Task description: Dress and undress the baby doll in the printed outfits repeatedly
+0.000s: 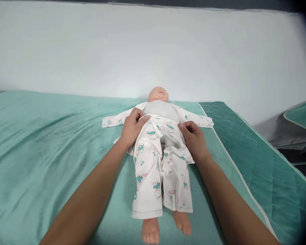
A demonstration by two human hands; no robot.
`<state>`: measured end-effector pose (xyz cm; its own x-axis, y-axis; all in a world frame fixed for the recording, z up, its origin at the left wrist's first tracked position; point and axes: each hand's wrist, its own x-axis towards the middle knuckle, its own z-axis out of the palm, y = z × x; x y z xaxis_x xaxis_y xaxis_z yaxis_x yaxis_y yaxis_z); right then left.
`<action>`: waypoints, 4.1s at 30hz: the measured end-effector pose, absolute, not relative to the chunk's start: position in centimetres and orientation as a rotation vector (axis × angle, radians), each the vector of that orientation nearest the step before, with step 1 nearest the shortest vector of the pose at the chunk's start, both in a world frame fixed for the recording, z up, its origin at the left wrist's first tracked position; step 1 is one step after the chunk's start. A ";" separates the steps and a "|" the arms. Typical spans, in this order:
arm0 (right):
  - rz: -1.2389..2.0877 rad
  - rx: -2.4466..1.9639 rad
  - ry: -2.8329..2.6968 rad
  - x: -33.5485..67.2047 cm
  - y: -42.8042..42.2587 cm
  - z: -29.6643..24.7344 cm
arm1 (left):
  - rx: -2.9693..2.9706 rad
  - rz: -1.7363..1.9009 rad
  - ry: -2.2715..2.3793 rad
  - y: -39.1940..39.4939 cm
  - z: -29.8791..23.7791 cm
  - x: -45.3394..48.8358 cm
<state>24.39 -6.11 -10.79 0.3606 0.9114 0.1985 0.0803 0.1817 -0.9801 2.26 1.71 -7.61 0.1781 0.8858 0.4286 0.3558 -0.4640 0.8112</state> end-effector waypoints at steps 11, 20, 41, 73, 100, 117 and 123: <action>0.684 -1.407 -1.197 25.0 -5.5 -10.3 | 1.815 1.183 1.236 0.8 -8.6 1.4; 0.953 -1.185 -1.074 25.3 -6.3 -10.6 | 1.749 1.183 1.203 0.2 -8.0 1.0; 1.107 -1.282 -1.230 27.1 -6.8 -11.0 | 1.352 0.911 1.003 1.2 -8.0 -1.3; 0.933 -1.471 -1.253 27.3 -6.1 -11.6 | 1.356 0.602 0.957 0.7 -7.2 -3.1; 1.020 -1.282 -1.182 26.3 -6.3 -10.9 | 1.339 0.627 0.954 0.2 -7.3 -2.1; 1.087 -1.365 -1.232 26.2 -6.5 -10.4 | 1.367 0.509 1.039 -0.6 -7.1 -1.7; 1.118 -1.389 -1.274 26.3 -6.5 -10.2 | 1.398 0.593 0.968 -0.7 -6.9 -1.7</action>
